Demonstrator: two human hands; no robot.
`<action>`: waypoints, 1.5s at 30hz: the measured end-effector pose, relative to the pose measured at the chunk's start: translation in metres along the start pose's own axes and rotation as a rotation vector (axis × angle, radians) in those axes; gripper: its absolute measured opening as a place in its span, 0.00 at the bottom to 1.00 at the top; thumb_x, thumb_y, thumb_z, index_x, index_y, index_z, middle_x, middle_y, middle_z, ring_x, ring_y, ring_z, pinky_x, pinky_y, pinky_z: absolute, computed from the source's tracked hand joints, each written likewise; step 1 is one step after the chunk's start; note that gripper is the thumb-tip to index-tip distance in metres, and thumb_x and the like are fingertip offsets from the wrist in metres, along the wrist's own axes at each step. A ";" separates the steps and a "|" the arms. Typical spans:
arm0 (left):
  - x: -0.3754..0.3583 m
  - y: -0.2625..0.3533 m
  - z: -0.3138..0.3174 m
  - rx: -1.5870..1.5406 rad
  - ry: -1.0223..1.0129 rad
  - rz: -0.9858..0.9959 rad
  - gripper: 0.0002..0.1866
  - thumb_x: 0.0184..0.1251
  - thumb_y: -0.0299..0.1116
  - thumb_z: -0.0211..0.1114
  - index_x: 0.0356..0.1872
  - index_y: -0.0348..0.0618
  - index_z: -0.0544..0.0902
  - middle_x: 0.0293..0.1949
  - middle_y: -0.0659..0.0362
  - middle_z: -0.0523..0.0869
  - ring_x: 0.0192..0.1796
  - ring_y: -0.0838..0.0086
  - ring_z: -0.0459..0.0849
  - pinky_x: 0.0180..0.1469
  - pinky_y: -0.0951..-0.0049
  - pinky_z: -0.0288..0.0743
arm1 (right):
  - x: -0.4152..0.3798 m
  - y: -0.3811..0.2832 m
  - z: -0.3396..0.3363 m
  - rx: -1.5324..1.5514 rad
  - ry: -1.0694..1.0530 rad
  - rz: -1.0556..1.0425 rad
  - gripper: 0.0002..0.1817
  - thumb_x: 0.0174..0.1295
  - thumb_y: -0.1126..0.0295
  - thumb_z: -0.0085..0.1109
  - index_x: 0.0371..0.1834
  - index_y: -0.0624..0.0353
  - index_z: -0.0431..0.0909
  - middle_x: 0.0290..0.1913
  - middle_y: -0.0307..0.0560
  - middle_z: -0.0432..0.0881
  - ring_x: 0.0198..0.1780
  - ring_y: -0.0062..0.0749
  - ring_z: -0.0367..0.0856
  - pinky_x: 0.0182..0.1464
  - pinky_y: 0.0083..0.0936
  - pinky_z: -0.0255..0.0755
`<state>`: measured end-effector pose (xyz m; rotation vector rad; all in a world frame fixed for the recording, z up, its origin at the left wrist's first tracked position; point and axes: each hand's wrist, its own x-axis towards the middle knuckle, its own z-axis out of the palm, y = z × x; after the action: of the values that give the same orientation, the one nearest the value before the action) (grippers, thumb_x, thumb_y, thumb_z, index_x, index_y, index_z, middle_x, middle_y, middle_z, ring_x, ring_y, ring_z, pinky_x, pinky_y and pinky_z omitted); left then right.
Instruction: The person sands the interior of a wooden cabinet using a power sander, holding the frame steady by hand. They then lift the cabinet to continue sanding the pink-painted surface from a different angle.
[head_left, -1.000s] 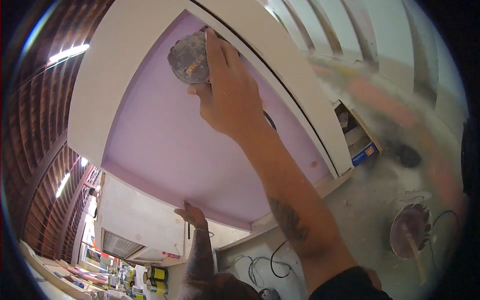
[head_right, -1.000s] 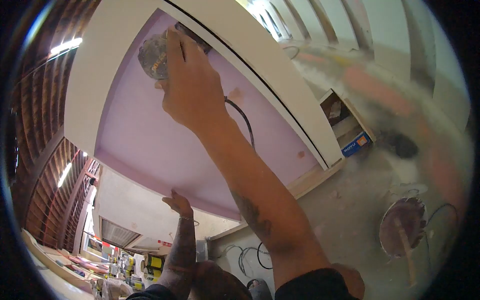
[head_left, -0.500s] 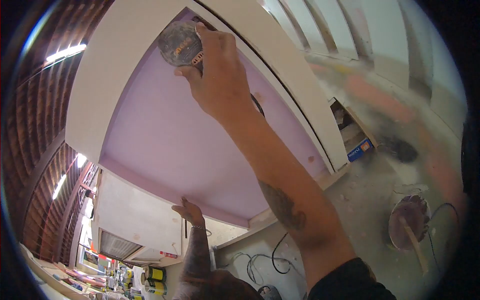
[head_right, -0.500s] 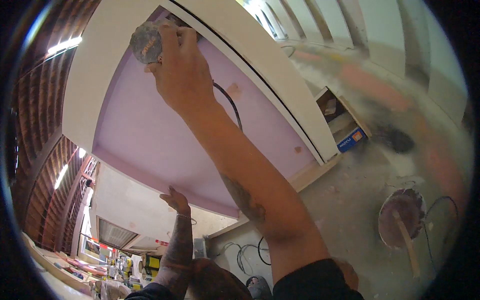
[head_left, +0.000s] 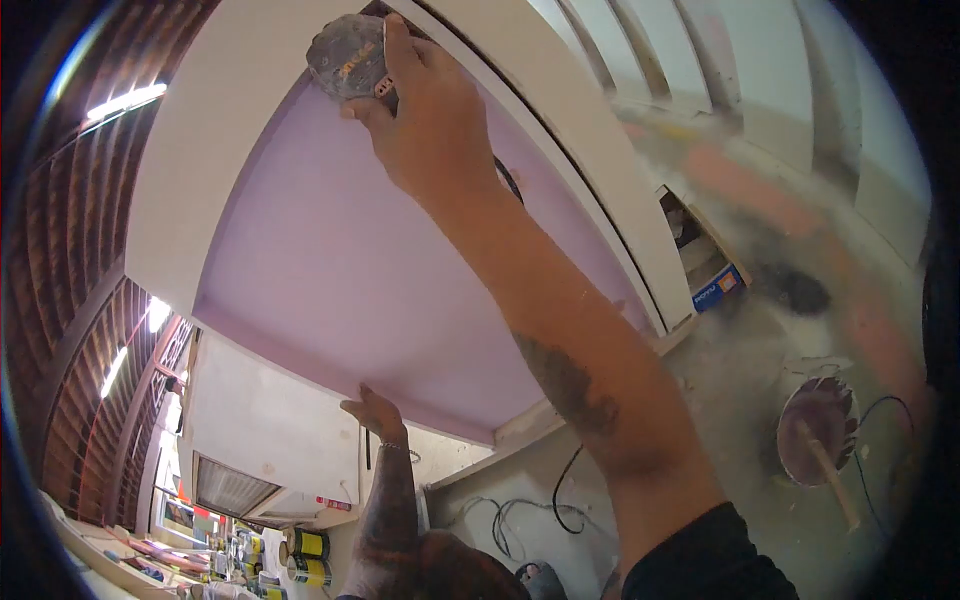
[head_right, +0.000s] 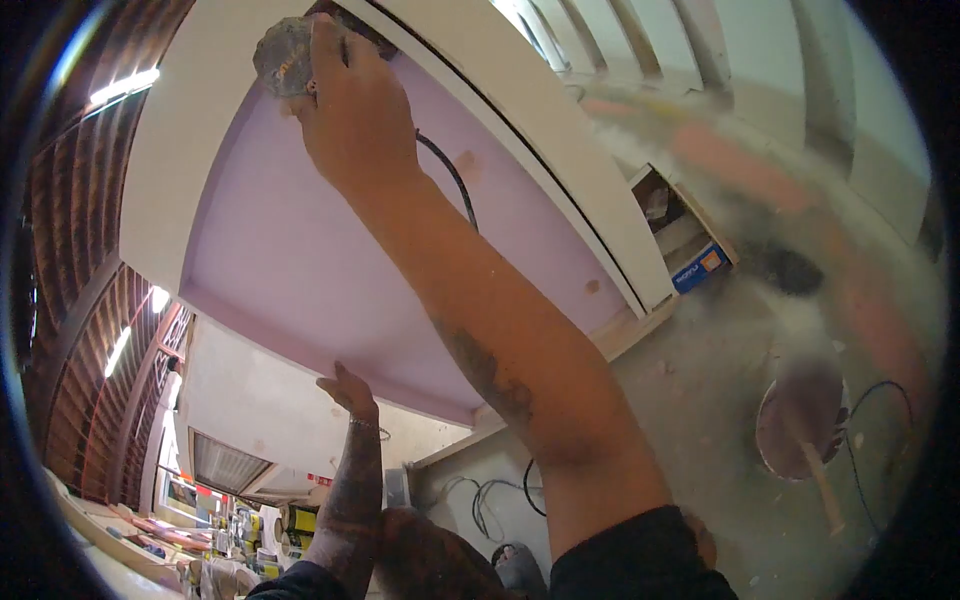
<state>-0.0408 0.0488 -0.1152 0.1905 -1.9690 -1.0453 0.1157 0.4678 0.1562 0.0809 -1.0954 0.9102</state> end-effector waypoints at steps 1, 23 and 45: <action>0.002 -0.007 0.005 -0.101 0.039 0.044 0.30 0.82 0.45 0.60 0.63 0.23 0.65 0.57 0.41 0.76 0.55 0.58 0.78 0.64 0.59 0.74 | 0.001 0.002 0.001 0.001 -0.002 0.004 0.43 0.54 0.68 0.79 0.72 0.66 0.67 0.61 0.66 0.78 0.57 0.60 0.82 0.54 0.45 0.80; 0.030 -0.045 0.006 -0.775 -0.201 -0.334 0.27 0.85 0.53 0.51 0.69 0.41 0.69 0.67 0.54 0.77 0.63 0.69 0.77 0.63 0.64 0.74 | -0.021 0.003 -0.016 -0.062 -0.065 0.052 0.44 0.60 0.65 0.74 0.76 0.72 0.62 0.64 0.68 0.76 0.59 0.61 0.81 0.58 0.45 0.79; 0.020 -0.034 0.014 -1.006 -0.075 -0.303 0.26 0.80 0.56 0.60 0.53 0.38 0.76 0.43 0.62 0.85 0.42 0.77 0.79 0.47 0.71 0.81 | -0.075 0.029 -0.064 -0.247 -0.185 -0.006 0.50 0.62 0.56 0.73 0.80 0.70 0.55 0.64 0.65 0.77 0.46 0.56 0.87 0.43 0.39 0.84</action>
<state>-0.0722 0.0260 -0.1312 -0.1159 -1.2777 -2.1213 0.1319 0.4724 0.0550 -0.0369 -1.3714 0.7666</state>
